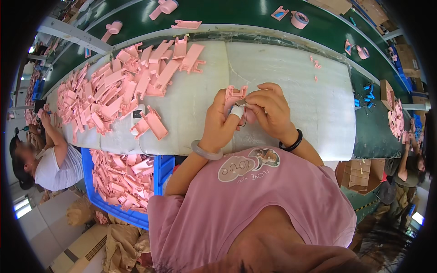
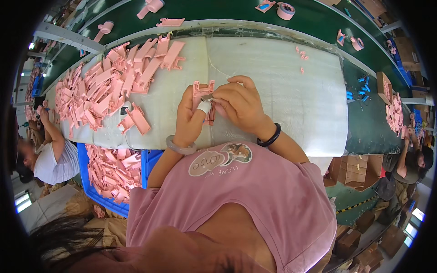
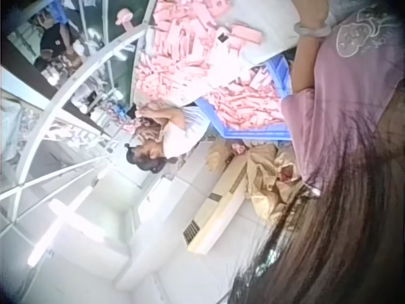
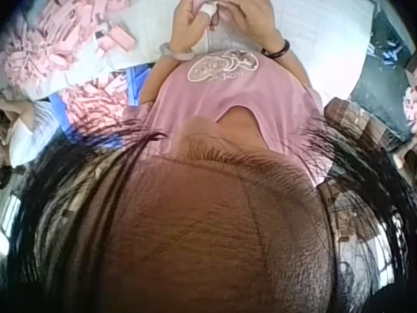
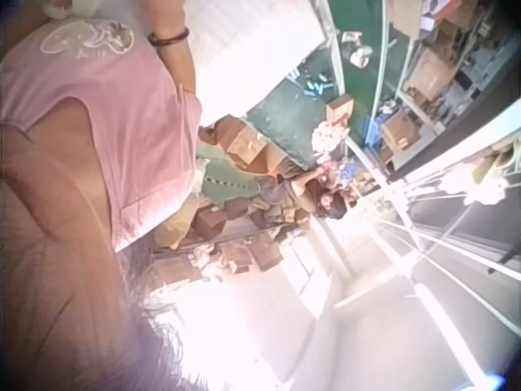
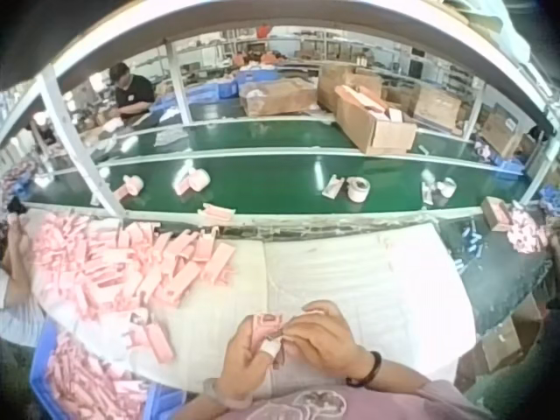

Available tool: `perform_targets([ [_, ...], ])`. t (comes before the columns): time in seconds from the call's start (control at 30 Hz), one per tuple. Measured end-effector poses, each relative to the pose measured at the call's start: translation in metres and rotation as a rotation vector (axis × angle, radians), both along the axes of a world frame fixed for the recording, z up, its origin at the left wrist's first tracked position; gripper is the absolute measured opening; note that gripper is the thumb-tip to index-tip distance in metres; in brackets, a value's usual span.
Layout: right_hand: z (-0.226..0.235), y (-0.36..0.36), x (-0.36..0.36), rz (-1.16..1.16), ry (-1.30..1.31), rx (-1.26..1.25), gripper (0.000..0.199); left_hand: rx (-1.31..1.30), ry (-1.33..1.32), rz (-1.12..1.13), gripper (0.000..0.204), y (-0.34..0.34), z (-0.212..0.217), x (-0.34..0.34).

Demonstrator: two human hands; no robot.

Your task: The person assembles mini portable fans by wiring and inserting batteries into plastic casing parts by hand, placing assembled units onto the conveyor belt, and picking additional plastic casings from a bin on the workstation.

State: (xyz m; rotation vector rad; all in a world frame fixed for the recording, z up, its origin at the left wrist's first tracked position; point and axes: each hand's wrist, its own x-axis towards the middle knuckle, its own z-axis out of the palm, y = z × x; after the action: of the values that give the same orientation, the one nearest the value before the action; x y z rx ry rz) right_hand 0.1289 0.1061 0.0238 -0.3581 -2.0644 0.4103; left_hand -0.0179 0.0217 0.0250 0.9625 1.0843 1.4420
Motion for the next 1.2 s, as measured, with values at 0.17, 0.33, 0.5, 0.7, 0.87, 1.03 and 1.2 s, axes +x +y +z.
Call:
perform_targets([
  [0.17, -0.003, 0.001, 0.001, -0.012, 0.009, 0.011, 0.018, -0.003, 0.040, -0.010, 0.036, 0.000, 0.000, 0.004],
  [0.33, -0.004, 0.002, 0.001, -0.010, 0.037, 0.018, 0.017, 0.022, 0.076, -0.026, 0.040, 0.000, -0.003, 0.004],
  [0.5, -0.005, 0.002, 0.000, -0.024, 0.036, 0.017, 0.016, 0.041, 0.104, -0.024, 0.039, 0.000, -0.006, 0.003],
  [0.7, -0.005, 0.002, 0.000, -0.020, 0.019, 0.006, 0.016, 0.166, 0.112, -0.014, 0.031, 0.000, -0.007, 0.006],
  [0.87, -0.001, 0.004, 0.003, -0.003, -0.011, 0.019, 0.018, 0.123, 0.145, 0.001, 0.030, -0.002, -0.011, 0.008],
  [1.03, -0.001, 0.006, 0.005, 0.020, -0.047, 0.040, 0.019, 0.096, 0.176, 0.009, 0.030, -0.002, -0.012, 0.008],
  [1.2, -0.003, 0.004, 0.005, 0.016, -0.036, 0.033, 0.020, 0.084, 0.200, 0.002, 0.028, -0.002, -0.007, 0.006],
])
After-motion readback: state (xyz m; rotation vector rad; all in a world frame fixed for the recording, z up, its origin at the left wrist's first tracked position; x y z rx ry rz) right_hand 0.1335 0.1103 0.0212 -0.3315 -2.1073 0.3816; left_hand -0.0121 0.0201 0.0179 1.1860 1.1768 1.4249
